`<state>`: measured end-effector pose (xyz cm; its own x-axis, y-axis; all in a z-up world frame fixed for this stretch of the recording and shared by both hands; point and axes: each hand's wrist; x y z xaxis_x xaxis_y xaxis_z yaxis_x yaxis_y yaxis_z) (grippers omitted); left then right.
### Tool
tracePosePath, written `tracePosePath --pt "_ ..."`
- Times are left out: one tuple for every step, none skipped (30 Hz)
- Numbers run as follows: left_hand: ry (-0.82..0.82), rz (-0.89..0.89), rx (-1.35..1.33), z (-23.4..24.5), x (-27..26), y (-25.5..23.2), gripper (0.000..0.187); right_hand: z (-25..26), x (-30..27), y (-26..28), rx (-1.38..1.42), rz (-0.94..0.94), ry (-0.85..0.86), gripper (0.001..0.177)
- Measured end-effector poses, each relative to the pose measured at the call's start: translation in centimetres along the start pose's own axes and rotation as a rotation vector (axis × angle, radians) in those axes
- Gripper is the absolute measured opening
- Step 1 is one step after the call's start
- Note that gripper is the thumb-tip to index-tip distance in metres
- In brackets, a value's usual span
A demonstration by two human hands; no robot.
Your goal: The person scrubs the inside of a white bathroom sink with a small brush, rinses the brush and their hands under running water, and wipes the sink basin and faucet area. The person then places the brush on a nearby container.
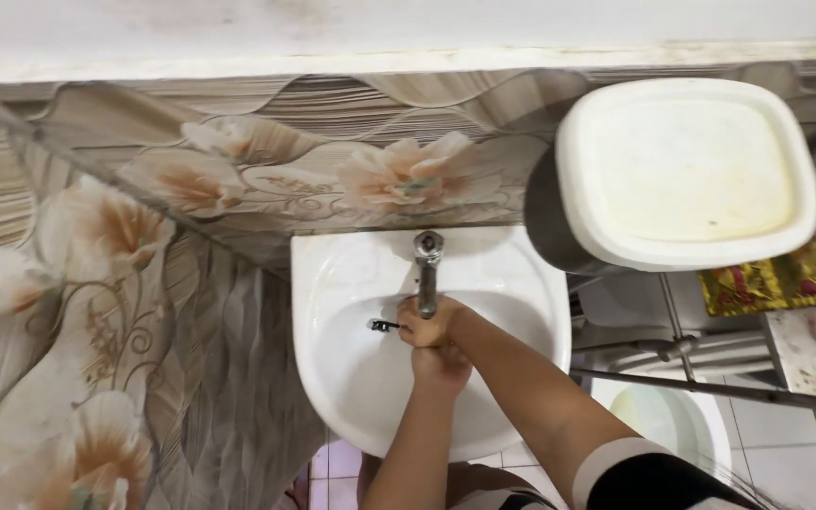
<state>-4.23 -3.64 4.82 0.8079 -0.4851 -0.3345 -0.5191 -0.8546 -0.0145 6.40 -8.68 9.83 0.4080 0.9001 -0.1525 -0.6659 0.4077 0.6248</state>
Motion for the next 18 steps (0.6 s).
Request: tracePosePath --pt "-0.045 0.031 -0.050 0.3 0.0 -0.2 0.040 -0.1 -0.2 0.2 -0.021 0.001 0.020 0.031" --pt "-0.092 0.061 -0.101 0.2 0.0 -0.5 0.042 -0.4 -0.1 1.0 0.030 -0.151 -0.052 0.033" --pt "-0.148 0.042 -0.125 -0.2 0.2 -1.4 0.047 -1.2 0.6 2.8 0.081 -0.302 -0.125 0.036" --pt "-0.204 0.016 -0.147 -0.8 0.4 -3.0 0.052 -1.6 1.4 4.5 0.131 -0.446 -0.199 0.041" --pt "-0.261 -0.010 -0.169 -1.7 0.2 -3.8 0.057 -1.6 2.0 5.9 0.204 -0.401 -0.224 0.046" --pt "-0.160 -0.091 -0.197 -2.6 -0.1 -3.7 0.063 -1.3 2.3 7.0 0.275 -0.348 -0.247 0.051" --pt "-0.059 -0.171 -0.224 -3.3 -0.3 -3.6 0.069 -1.2 1.9 8.3 0.142 -0.296 -0.272 0.055" --pt "0.044 -0.248 -0.251 -3.7 -0.2 -3.6 0.076 -1.5 1.2 9.8 0.008 -0.242 -0.296 0.061" --pt "0.019 -0.169 -0.447 -3.9 0.1 -3.7 0.075 -1.6 0.8 10.5 -0.128 -0.188 -0.317 0.068" --pt "-0.010 -0.091 -0.647 -3.8 0.4 -3.5 0.077 -1.3 0.7 10.1 -0.011 -0.316 -0.251 0.062" --pt "-0.040 -0.010 -0.846 -3.6 0.7 -3.2 0.081 -0.9 0.7 9.0 0.107 -0.442 -0.182 0.058" --pt "-0.102 0.044 -0.622 -3.3 0.5 -2.7 0.073 -0.8 0.7 7.9 0.227 -0.560 -0.107 0.055" --pt "-0.161 0.095 -0.396 -3.0 0.2 -1.9 0.065 -0.2 -0.4 6.0 0.318 -0.553 -0.153 0.043" --pt "-0.217 0.149 -0.166 -2.7 -0.1 -1.4 0.058 0.6 -1.7 4.3 0.410 -0.546 -0.203 0.042" --pt "-0.281 0.221 -0.075 -2.1 -0.4 -1.5 0.053 0.9 -2.4 3.6 0.336 -0.504 -0.129 0.041" --pt "-0.331 0.283 0.013 -1.2 -0.5 -1.6 0.047 1.5 -3.1 3.1 0.261 -0.470 -0.063 0.041" --pt "-0.391 0.333 0.093 0.1 -0.7 -2.1 0.041 2.2 -4.0 3.0 0.186 -0.437 0.003 0.043" --pt "-0.456 0.370 0.162 1.6 -0.6 -2.9 0.036 2.6 -5.1 3.7 0.143 -0.456 -0.023 0.037"
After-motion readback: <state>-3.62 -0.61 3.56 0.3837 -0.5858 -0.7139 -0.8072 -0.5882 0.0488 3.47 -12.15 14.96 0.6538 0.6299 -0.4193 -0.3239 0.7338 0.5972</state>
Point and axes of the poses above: each hand's wrist, its own x-axis towards the middle knuckle, its own z-axis out of the back of the hand, y = z × x, and after that the axes turned 15 degrees about z, right-handed
